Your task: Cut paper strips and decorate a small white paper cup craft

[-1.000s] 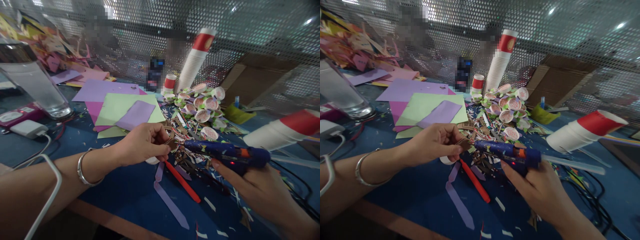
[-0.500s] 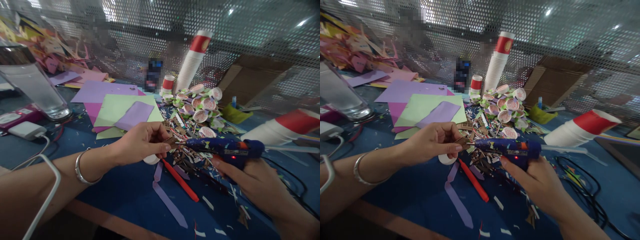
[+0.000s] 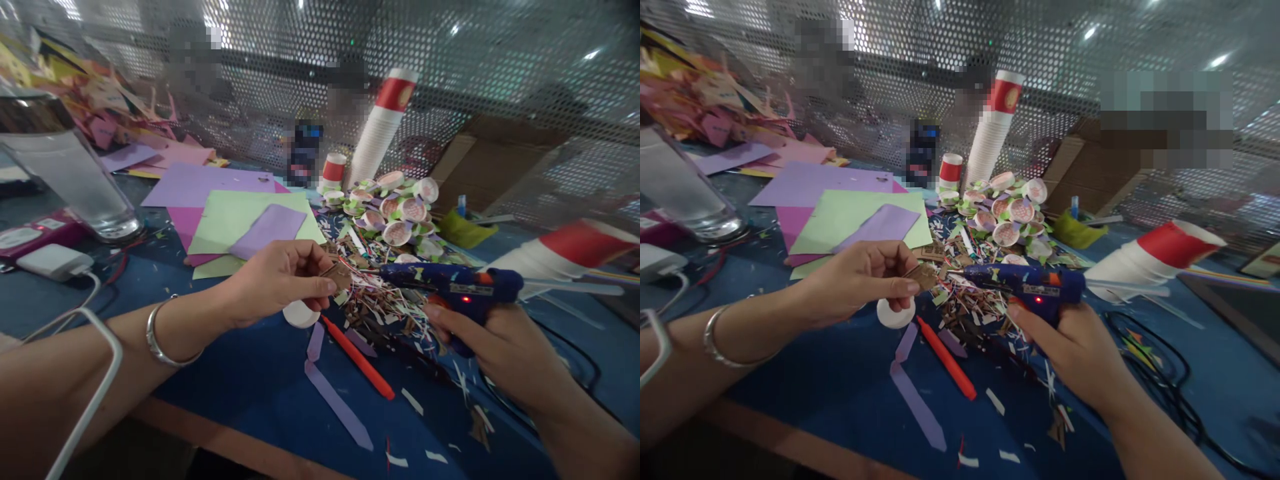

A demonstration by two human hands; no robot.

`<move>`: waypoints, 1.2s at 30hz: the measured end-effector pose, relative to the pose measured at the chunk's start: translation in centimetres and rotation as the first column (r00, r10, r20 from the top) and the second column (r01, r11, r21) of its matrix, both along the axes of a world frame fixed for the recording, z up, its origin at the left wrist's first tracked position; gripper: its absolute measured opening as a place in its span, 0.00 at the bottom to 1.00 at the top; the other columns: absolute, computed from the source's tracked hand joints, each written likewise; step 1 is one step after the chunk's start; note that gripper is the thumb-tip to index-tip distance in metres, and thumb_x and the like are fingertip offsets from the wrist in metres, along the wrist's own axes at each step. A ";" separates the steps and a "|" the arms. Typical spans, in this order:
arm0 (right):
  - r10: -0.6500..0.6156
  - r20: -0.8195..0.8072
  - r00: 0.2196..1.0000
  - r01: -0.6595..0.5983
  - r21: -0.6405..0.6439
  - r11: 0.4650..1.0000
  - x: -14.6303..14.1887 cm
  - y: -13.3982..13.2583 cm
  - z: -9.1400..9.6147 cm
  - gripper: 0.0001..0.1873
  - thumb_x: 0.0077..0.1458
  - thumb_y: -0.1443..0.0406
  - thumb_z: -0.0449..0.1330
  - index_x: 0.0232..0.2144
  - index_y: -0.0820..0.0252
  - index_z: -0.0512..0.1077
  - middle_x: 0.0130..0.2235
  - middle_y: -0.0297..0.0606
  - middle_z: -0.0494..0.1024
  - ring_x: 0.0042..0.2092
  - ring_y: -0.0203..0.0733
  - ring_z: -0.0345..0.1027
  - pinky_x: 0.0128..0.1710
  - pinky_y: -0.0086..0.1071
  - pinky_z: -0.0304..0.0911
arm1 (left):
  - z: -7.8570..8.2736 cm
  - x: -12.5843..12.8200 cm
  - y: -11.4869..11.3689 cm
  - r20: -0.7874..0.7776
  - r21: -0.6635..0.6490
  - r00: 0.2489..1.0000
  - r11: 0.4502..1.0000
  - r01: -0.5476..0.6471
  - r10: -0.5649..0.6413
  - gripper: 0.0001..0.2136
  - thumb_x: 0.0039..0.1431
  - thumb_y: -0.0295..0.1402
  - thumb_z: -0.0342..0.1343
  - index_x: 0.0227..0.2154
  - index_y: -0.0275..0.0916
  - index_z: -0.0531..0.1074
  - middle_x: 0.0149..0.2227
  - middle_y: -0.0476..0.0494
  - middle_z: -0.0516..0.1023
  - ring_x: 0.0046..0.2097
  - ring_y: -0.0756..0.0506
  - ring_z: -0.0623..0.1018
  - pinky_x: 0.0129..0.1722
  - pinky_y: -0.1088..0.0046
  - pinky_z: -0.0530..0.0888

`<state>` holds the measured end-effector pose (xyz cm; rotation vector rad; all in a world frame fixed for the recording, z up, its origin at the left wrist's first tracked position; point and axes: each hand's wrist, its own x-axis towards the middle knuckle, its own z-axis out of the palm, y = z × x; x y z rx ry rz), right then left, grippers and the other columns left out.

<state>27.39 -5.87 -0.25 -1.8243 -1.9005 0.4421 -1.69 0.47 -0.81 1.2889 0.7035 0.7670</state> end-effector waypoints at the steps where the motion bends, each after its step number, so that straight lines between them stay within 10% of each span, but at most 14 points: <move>1: 0.001 0.006 1.000 -0.001 0.005 1.000 0.0 0.0 0.1 0.26 0.57 0.45 0.54 0.15 0.52 0.66 0.18 0.36 0.71 0.22 0.44 0.66 0.26 0.37 0.63 | -0.1 0.0 0.1 -0.003 -0.016 1.000 1.000 -0.002 0.002 0.10 0.57 0.26 0.67 0.30 0.36 0.69 0.22 0.54 0.76 0.24 0.54 0.77 0.26 0.81 0.74; 21: -0.136 0.062 0.989 0.149 -0.345 0.927 1.2 0.8 0.3 0.30 0.62 0.40 0.54 0.20 0.54 0.68 0.22 0.39 0.77 0.23 0.41 0.70 0.27 0.36 0.63 | -0.1 0.2 0.5 -0.178 0.177 0.972 0.976 -0.123 0.155 0.02 0.62 0.23 0.61 0.36 0.34 0.77 0.25 0.52 0.77 0.27 0.55 0.77 0.29 0.81 0.74; 26: -0.143 0.252 0.957 0.205 -0.238 0.949 2.1 1.3 -0.2 0.34 0.54 0.35 0.58 0.14 0.52 0.58 0.15 0.30 0.59 0.20 0.38 0.57 0.26 0.37 0.51 | 0.1 0.3 0.5 -0.206 0.188 0.966 0.975 -0.119 0.157 0.02 0.62 0.23 0.61 0.37 0.33 0.76 0.24 0.52 0.78 0.27 0.55 0.78 0.30 0.81 0.75; 31: -0.329 0.388 0.861 0.335 0.054 0.941 1.4 0.4 -0.2 0.31 0.48 0.32 0.58 0.27 0.51 0.74 0.22 0.36 0.75 0.26 0.50 0.69 0.28 0.39 0.56 | -0.1 0.2 0.5 -0.199 0.229 0.972 0.970 -0.081 0.128 0.01 0.62 0.24 0.62 0.36 0.34 0.77 0.24 0.52 0.78 0.26 0.55 0.77 0.29 0.82 0.74; 33: -0.295 0.300 0.907 0.240 0.207 0.949 -0.1 -0.5 -0.2 0.27 0.53 0.37 0.58 0.29 0.52 0.75 0.24 0.35 0.77 0.26 0.47 0.71 0.28 0.38 0.60 | -0.1 0.2 0.4 -0.190 0.245 0.974 0.967 -0.073 0.122 0.01 0.61 0.24 0.62 0.36 0.34 0.77 0.24 0.52 0.77 0.26 0.55 0.77 0.28 0.82 0.73; 36: 0.079 0.218 0.973 -0.139 0.277 0.951 -2.7 -1.9 -0.5 0.18 0.64 0.49 0.59 0.31 0.55 0.76 0.29 0.35 0.79 0.26 0.39 0.71 0.28 0.33 0.63 | -0.2 0.2 0.3 -0.186 0.274 0.973 0.958 -0.081 0.136 0.01 0.60 0.24 0.62 0.35 0.35 0.77 0.24 0.53 0.77 0.26 0.55 0.77 0.28 0.81 0.73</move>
